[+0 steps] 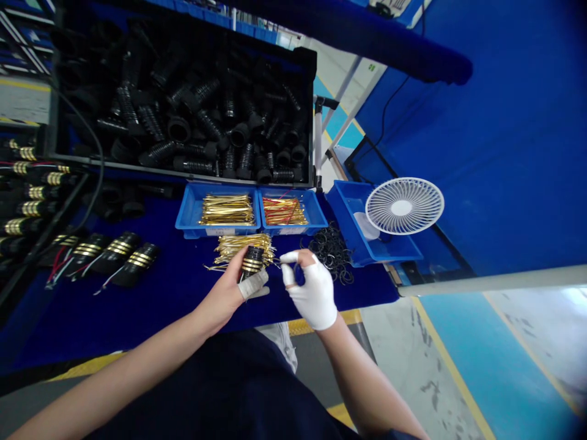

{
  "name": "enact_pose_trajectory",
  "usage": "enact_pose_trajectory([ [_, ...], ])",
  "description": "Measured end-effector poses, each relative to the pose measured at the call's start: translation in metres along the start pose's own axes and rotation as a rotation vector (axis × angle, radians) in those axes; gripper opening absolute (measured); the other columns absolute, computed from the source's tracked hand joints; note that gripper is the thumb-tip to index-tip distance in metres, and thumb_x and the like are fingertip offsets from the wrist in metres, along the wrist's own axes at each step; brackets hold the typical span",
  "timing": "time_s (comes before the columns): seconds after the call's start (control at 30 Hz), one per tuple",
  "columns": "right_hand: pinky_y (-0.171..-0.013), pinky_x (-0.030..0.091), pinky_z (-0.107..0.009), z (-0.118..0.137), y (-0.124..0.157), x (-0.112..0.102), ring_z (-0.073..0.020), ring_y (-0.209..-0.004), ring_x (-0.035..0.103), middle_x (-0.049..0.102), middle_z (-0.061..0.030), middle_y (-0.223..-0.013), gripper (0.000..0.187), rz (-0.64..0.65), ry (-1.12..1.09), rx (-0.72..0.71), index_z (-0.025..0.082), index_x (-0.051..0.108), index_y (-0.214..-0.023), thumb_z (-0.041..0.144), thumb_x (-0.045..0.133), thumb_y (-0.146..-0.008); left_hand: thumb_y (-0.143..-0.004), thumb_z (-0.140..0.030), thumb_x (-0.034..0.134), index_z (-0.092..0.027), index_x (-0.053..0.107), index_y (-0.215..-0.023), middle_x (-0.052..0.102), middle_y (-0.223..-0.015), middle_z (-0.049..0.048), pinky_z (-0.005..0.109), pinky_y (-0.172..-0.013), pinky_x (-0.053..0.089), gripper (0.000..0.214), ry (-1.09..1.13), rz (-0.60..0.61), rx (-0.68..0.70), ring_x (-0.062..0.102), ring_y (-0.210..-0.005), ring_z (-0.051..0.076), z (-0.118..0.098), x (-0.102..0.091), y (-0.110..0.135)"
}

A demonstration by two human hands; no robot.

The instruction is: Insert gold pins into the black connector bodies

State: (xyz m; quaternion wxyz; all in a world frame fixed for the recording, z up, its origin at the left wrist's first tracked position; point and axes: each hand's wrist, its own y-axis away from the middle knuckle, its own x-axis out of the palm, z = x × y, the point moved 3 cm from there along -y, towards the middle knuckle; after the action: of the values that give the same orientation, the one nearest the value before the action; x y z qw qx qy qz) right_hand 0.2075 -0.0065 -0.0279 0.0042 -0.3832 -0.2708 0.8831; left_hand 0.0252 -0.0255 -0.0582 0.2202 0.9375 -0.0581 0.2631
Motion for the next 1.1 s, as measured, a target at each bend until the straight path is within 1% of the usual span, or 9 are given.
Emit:
enact_pose_trajectory([
  [0.13, -0.08, 0.054, -0.033, 0.022, 0.005, 0.019, -0.0198, -0.091, 0.067, 0.069, -0.0048, -0.097, 0.029, 0.036, -0.086, -0.113, 0.024, 0.06, -0.107, 0.006, 0.056, -0.084, -0.078, -0.027, 0.084, -0.031, 0.05, -0.147, 0.046, -0.156, 0.0073, 0.036, -0.116, 0.036, 0.077, -0.139, -0.014, 0.158, 0.043, -0.143, 0.027, 0.0, -0.007, -0.001],
  [0.33, -0.086, 0.053, -0.036, 0.015, 0.012, 0.031, -0.0206, -0.091, 0.069, 0.071, -0.0039, -0.097, 0.033, 0.075, -0.156, -0.009, 0.024, 0.06, -0.113, 0.008, 0.059, -0.084, -0.083, -0.032, 0.079, -0.026, 0.051, -0.147, 0.045, -0.157, 0.0087, 0.038, -0.116, 0.037, 0.07, -0.294, 0.002, 0.25, 0.04, -0.145, 0.031, -0.009, -0.009, 0.001],
  [0.43, -0.095, 0.053, -0.039, 0.007, 0.009, 0.033, -0.021, -0.096, 0.069, 0.071, -0.0033, -0.1, 0.041, 0.089, -0.371, 0.199, 0.023, 0.056, -0.124, 0.022, 0.07, -0.085, -0.087, -0.033, 0.074, -0.027, 0.049, -0.148, 0.048, -0.153, 0.0094, 0.035, -0.096, 0.053, 0.066, -0.309, 0.08, 0.226, 0.055, -0.129, 0.031, -0.014, -0.003, 0.004],
  [0.57, -0.091, 0.056, -0.04, 0.009, 0.008, 0.04, -0.0231, -0.094, 0.071, 0.074, -0.0053, -0.104, 0.043, 0.306, -0.628, 0.339, 0.02, 0.062, -0.125, 0.037, 0.071, -0.086, -0.094, -0.037, 0.065, -0.027, 0.041, -0.154, 0.059, -0.138, 0.0138, 0.032, -0.069, 0.056, 0.066, -0.353, 0.286, 0.139, 0.067, -0.077, 0.019, -0.017, 0.001, 0.009],
  [0.73, -0.102, 0.05, -0.039, 0.019, 0.004, 0.043, -0.0264, -0.109, 0.068, 0.073, -0.0058, -0.115, 0.049, 0.221, -0.721, 0.317, 0.022, 0.07, -0.117, 0.033, 0.085, -0.072, -0.095, -0.046, 0.061, -0.025, 0.036, -0.157, 0.061, -0.138, 0.0119, 0.034, -0.097, 0.05, 0.07, -0.499, 0.128, 0.303, 0.064, -0.11, 0.026, -0.022, -0.006, 0.015],
  [0.8, -0.101, 0.05, -0.038, 0.021, 0.001, 0.047, -0.0261, -0.106, 0.069, 0.074, -0.0039, -0.109, 0.047, 0.297, -0.815, 0.323, 0.022, 0.073, -0.11, 0.034, 0.088, -0.068, -0.093, -0.059, 0.057, -0.021, 0.041, -0.153, 0.073, -0.102, 0.0106, 0.031, -0.075, 0.056, 0.073, -0.367, 0.098, 0.168, 0.069, -0.081, 0.022, -0.015, -0.006, 0.014],
  [0.87, -0.1, 0.051, -0.038, 0.021, -0.002, 0.052, -0.0258, -0.101, 0.07, 0.075, -0.0023, -0.102, 0.04, 0.393, -0.917, 0.352, 0.021, 0.076, -0.102, 0.037, 0.088, -0.067, -0.09, -0.072, 0.048, -0.016, 0.05, -0.144, 0.065, -0.066, 0.0028, 0.025, -0.043, 0.045, 0.078, -0.189, 0.149, -0.075, 0.054, -0.045, 0.015, -0.005, -0.004, 0.013],
  [0.93, -0.1, 0.051, -0.038, 0.022, -0.002, 0.055, -0.0256, -0.101, 0.07, 0.076, -0.0016, -0.1, 0.035, 0.419, -0.946, 0.379, 0.02, 0.076, -0.099, 0.037, 0.087, -0.07, -0.089, -0.077, 0.041, -0.014, 0.054, -0.139, 0.054, -0.053, -0.0023, 0.022, -0.034, 0.035, 0.081, -0.072, 0.184, -0.207, 0.038, -0.035, 0.011, 0.001, -0.003, 0.012],
  [1.1, -0.096, 0.055, -0.038, 0.042, 0.006, 0.059, -0.0252, -0.099, 0.071, 0.075, -0.0051, -0.11, 0.041, 0.302, -0.739, 0.401, 0.021, 0.068, -0.117, 0.03, 0.078, -0.078, -0.093, -0.066, 0.05, -0.022, 0.037, -0.154, 0.07, -0.081, 0.0048, 0.024, -0.046, 0.046, 0.076, -0.27, 0.047, 0.092, 0.054, -0.048, 0.013, -0.001, -0.02, 0.012],
])
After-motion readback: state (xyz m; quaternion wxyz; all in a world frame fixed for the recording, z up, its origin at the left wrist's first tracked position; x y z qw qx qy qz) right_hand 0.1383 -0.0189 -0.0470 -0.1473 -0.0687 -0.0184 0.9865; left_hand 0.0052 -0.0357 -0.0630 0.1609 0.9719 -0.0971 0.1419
